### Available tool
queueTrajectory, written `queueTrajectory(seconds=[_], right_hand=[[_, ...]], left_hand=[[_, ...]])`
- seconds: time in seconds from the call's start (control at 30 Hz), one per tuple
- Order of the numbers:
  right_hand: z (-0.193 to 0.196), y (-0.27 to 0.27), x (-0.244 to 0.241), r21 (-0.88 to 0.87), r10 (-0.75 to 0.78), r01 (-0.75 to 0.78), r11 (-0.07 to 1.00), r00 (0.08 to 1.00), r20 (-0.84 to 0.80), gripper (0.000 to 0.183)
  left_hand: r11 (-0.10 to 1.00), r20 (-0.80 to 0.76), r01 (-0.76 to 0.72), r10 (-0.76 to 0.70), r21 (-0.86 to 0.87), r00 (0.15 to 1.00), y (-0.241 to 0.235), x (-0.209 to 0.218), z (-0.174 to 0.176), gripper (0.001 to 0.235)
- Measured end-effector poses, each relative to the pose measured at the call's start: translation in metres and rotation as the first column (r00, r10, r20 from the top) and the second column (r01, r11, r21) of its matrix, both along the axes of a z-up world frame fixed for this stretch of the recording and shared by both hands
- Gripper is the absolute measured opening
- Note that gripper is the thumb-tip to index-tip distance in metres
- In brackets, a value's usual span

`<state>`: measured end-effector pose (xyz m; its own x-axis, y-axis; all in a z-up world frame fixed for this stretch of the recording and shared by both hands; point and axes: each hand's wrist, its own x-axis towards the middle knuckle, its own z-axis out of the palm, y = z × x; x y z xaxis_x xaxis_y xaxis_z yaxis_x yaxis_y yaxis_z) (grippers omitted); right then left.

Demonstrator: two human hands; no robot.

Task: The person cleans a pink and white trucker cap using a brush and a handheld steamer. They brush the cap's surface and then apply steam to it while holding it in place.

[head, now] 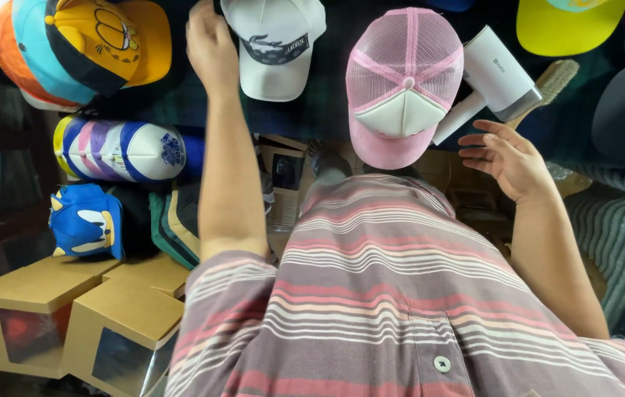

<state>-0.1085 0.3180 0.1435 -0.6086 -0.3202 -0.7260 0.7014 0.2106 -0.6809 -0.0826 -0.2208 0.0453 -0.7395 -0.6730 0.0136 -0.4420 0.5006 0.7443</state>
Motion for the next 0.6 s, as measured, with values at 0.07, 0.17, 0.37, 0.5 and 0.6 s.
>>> queueTrajectory(seconds=[0.07, 0.17, 0.37, 0.5, 0.6], right_hand=[[-0.012, 0.001, 0.003, -0.023, -0.026, 0.027, 0.999, 0.999, 0.019, 0.039], [-0.040, -0.001, 0.010, -0.034, -0.069, 0.072, 0.997, 0.996, 0.063, 0.035], [-0.073, -0.019, 0.018, -0.114, -0.106, 0.113, 0.987, 0.992, 0.066, 0.034], [-0.065, -0.032, 0.015, -0.061, -0.113, 0.116, 0.991, 0.993, 0.043, 0.034], [-0.066, -0.036, 0.012, -0.034, -0.123, 0.124, 0.992, 0.992, 0.029, 0.035]], left_hand=[[0.982, -0.169, -0.172, 0.182, 0.076, 0.969, 0.024, 0.035, -0.039, 0.029], [0.763, 0.360, -0.532, 0.411, 0.368, 0.838, 0.062, 0.079, -0.088, 0.044], [0.163, 0.149, -0.289, 0.568, 0.943, 0.809, 0.088, 0.079, -0.059, 0.067], [0.064, 0.054, -0.116, 0.602, 0.991, 0.797, 0.083, 0.084, -0.092, 0.050], [0.074, -0.016, -0.033, 0.580, 0.997, 0.815, 0.082, 0.075, -0.090, 0.055]])
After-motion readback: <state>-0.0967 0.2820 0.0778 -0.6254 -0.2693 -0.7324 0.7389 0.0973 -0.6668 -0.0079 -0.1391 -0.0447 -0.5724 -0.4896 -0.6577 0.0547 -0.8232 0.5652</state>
